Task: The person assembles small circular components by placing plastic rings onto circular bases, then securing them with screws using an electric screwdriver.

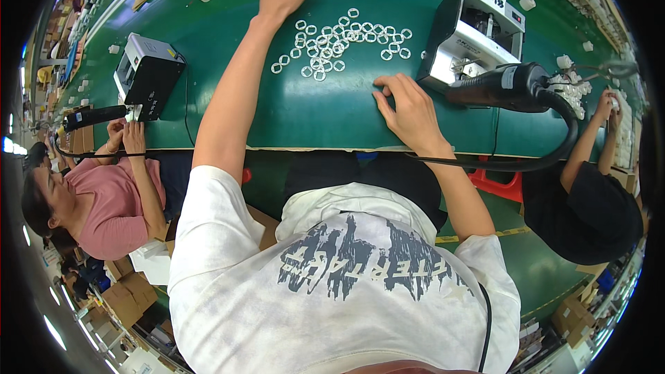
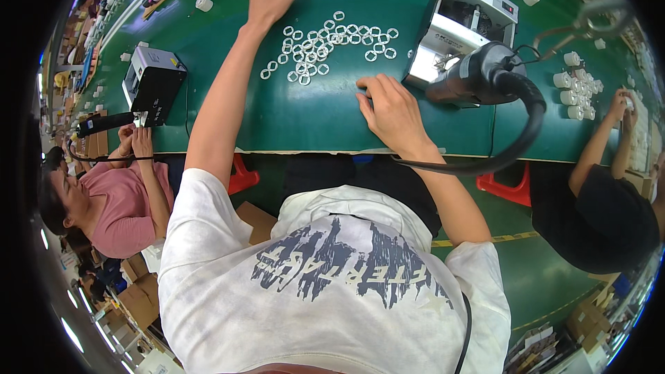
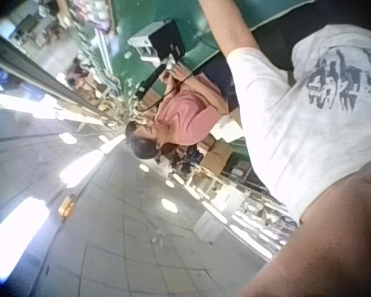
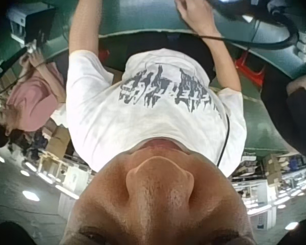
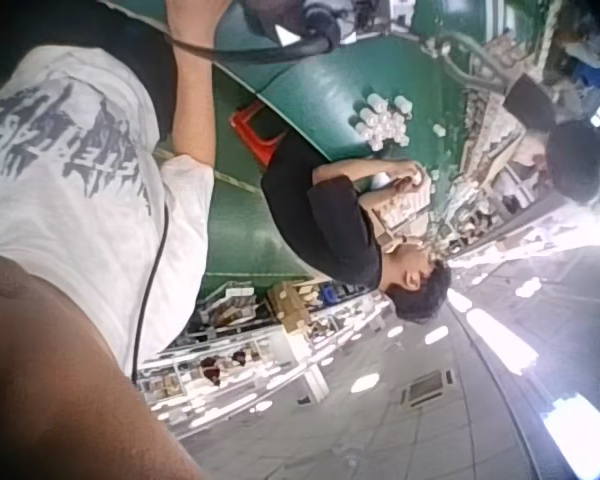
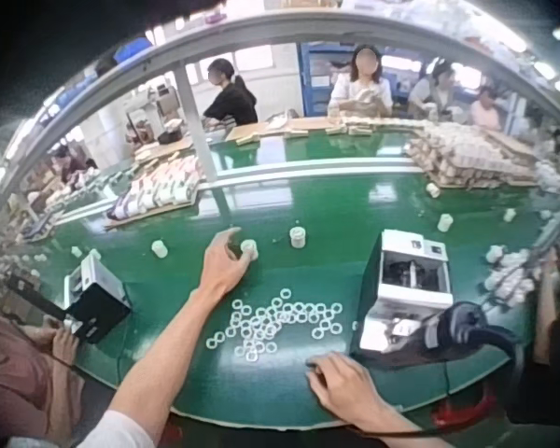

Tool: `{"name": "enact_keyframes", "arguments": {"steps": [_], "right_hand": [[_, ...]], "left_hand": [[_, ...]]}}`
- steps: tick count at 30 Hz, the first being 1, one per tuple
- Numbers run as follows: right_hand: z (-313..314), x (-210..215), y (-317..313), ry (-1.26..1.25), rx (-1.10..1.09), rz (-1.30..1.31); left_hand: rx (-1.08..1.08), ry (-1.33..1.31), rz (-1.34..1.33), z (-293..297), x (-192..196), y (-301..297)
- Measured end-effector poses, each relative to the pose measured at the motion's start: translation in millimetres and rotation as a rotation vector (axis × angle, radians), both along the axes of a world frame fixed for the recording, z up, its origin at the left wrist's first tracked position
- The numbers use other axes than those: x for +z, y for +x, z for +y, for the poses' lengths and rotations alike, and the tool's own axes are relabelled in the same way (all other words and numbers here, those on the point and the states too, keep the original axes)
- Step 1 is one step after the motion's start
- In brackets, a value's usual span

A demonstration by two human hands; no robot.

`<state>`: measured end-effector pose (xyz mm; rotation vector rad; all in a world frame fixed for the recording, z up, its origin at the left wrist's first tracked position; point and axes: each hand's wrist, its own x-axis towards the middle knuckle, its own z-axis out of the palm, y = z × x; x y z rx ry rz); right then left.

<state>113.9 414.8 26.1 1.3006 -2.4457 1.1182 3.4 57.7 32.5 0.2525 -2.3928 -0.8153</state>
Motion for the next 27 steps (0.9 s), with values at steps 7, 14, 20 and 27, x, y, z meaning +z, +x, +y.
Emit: {"name": "enact_keyframes", "arguments": {"steps": [7, 14, 20, 27], "right_hand": [[-37, -2, -8, 0.142, -0.303, -0.119], [6, 7, 20, 0.181, -0.173, -0.072], [38, 2, 24, 0.055, -0.111, 0.046], [42, -2, 22, 0.077, -0.175, 0.020]], "left_hand": [[0.137, 0.113, 0.058, -68, -42, -7], [-0.029, 0.443, 0.106, 29, 7, 72], [-0.338, 0.144, 0.050, 167, 4, 183], [-0.234, 0.296, -0.026, 200, 10, 210]]}}
